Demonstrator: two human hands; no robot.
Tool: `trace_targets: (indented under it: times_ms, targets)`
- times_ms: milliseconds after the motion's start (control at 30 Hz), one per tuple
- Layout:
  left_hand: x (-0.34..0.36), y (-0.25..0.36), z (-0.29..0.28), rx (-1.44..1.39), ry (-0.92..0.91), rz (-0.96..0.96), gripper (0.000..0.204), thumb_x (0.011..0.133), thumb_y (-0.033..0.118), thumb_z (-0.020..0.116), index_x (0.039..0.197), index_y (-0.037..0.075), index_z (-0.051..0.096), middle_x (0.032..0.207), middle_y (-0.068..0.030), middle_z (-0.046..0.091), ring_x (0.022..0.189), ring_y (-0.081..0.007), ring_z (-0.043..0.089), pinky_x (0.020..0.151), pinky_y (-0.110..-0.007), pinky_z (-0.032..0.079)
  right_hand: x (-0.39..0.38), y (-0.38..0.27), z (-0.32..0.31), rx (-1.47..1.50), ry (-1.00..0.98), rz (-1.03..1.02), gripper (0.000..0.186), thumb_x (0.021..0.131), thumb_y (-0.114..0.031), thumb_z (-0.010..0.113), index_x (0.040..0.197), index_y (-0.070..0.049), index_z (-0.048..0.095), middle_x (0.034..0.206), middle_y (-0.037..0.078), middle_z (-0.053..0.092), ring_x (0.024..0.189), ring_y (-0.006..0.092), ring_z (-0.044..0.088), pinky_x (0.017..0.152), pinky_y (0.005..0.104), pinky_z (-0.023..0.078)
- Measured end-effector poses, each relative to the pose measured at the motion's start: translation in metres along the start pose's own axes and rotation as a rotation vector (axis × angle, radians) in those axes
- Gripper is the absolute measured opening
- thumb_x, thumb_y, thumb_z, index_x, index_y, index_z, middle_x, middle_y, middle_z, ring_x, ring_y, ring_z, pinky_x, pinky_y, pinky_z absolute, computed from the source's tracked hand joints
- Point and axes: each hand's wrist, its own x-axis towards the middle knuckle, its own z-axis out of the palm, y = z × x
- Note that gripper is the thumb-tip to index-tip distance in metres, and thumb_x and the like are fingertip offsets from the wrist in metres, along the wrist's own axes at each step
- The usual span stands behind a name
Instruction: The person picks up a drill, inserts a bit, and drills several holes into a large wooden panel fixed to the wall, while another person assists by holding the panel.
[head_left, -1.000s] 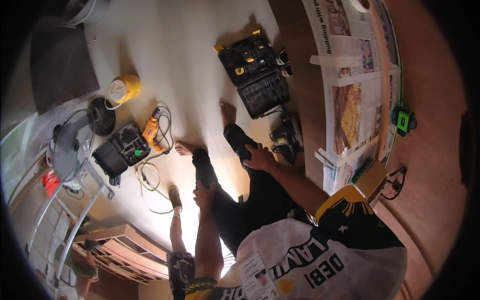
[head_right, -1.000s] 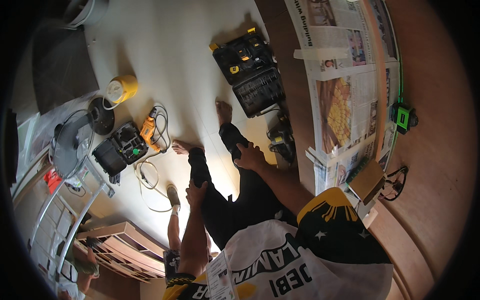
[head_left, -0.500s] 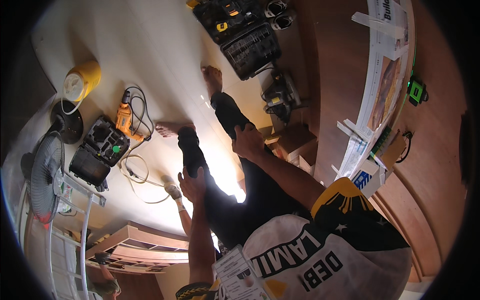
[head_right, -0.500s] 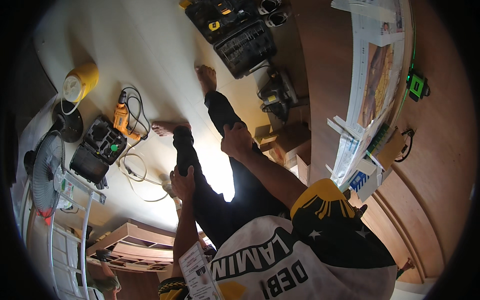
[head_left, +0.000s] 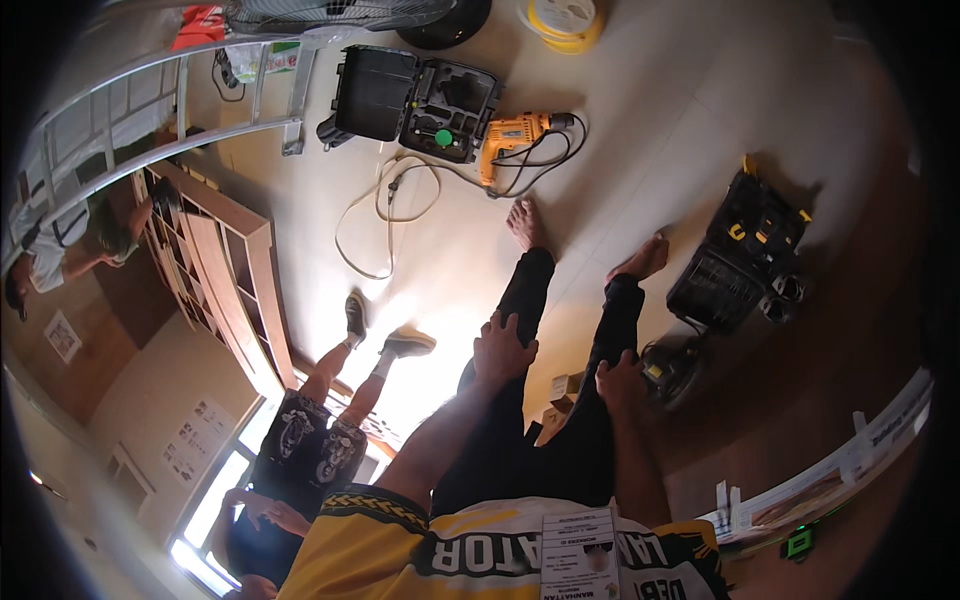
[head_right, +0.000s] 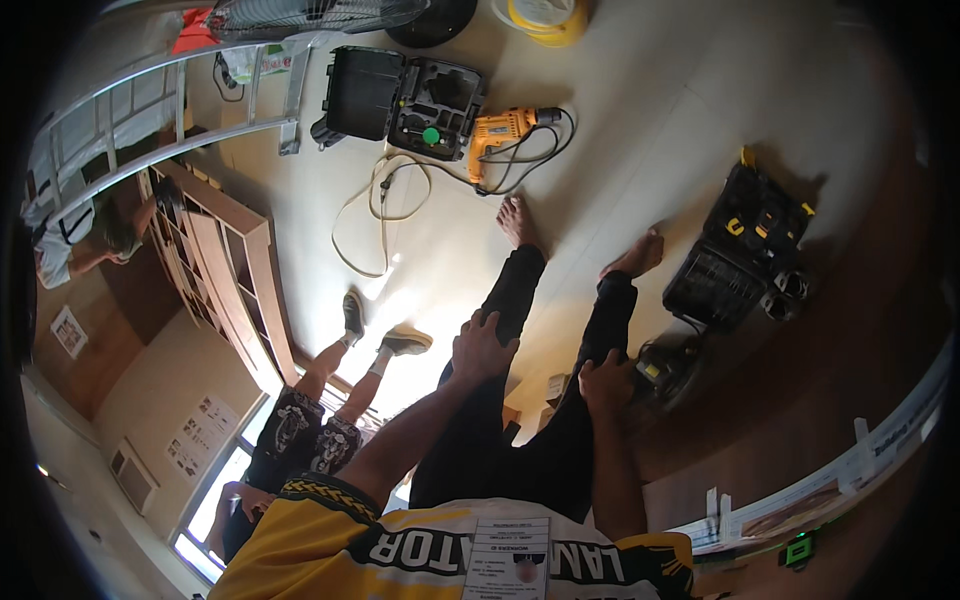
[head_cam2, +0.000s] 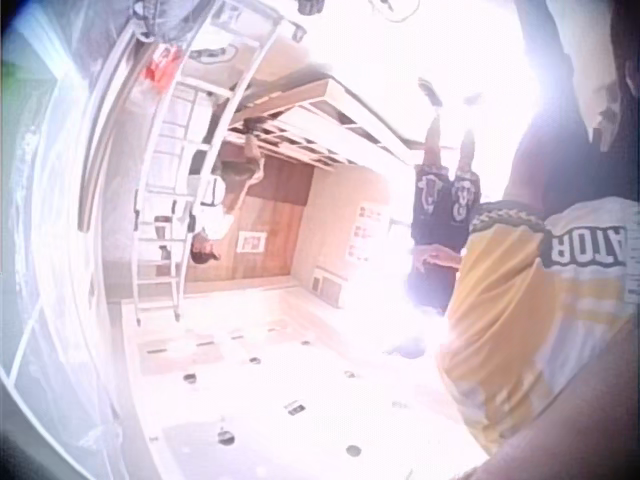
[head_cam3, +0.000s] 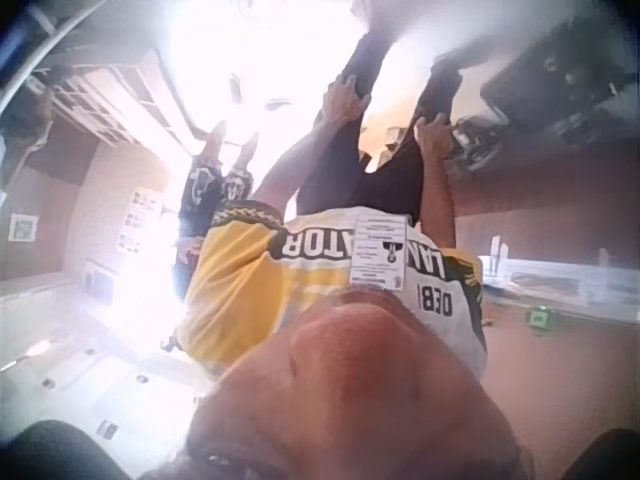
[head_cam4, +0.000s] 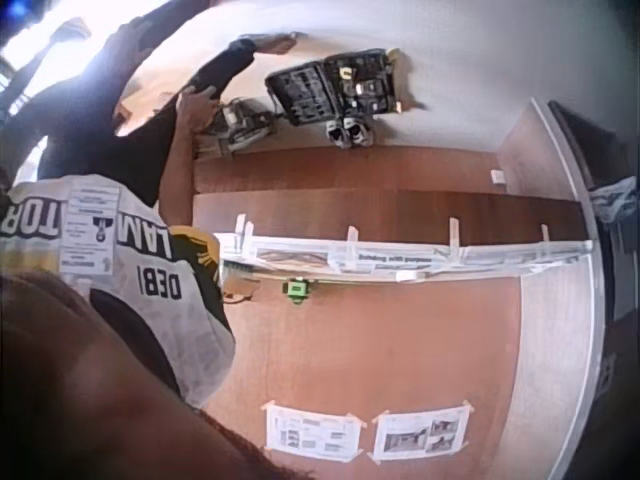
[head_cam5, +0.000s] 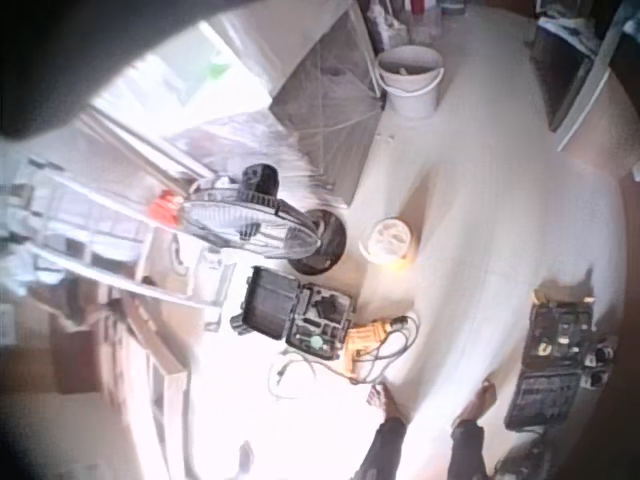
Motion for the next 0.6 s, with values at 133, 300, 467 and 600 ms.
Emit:
trace_targets:
  times_ms: [133,300,467,600]
  targets:
    - [0.002,-0.01,-0.008,-0.078,-0.022,-0.029,0.073,0.084,0.046,0.071,0.142,0.006,0.053,0.151,-0.0246,0.046,0.132,-0.0421,0.054,0.101,-0.058,0.05,0.003,-0.014,-0.017,-0.086,0.012,-0.014,0.051,0.093,-0.048,0.059,0.126,-0.009,0.055,0.115,0.028,0.067,0.103,0.0452,0.07,0.089,0.0539,0.058]
    - [-0.003,-0.017,-0.008,-0.188,-0.051,-0.067,0.071,0.084,0.046,0.071,0.14,0.006,0.054,0.152,-0.0248,0.044,0.134,-0.0422,0.051,0.102,-0.06,0.048,0.003,-0.019,-0.034,-0.167,0.083,-0.09,0.045,0.093,-0.047,0.059,0.116,-0.009,0.063,0.114,0.025,0.07,0.104,0.044,0.071,0.089,0.0544,0.058]
    - [-0.005,-0.027,-0.011,-0.288,-0.077,-0.1,0.069,0.084,0.047,0.071,0.138,0.005,0.055,0.152,-0.0242,0.044,0.136,-0.0423,0.049,0.105,-0.06,0.045,0.002,-0.038,-0.055,-0.248,0.031,-0.072,0.045,0.093,-0.047,0.059,0.118,-0.01,0.065,0.112,0.02,0.072,0.106,0.0419,0.07,0.094,0.0539,0.056]
    - [-0.006,-0.037,-0.011,-0.35,-0.064,-0.106,0.068,0.084,0.048,0.071,0.136,0.005,0.057,0.151,-0.0241,0.044,0.136,-0.0419,0.047,0.107,-0.06,0.044,-0.007,-0.056,-0.066,-0.312,0.026,-0.068,0.05,0.095,-0.047,0.058,0.125,-0.009,0.062,0.12,0.021,0.068,0.113,0.0403,0.068,0.095,0.0551,0.055]
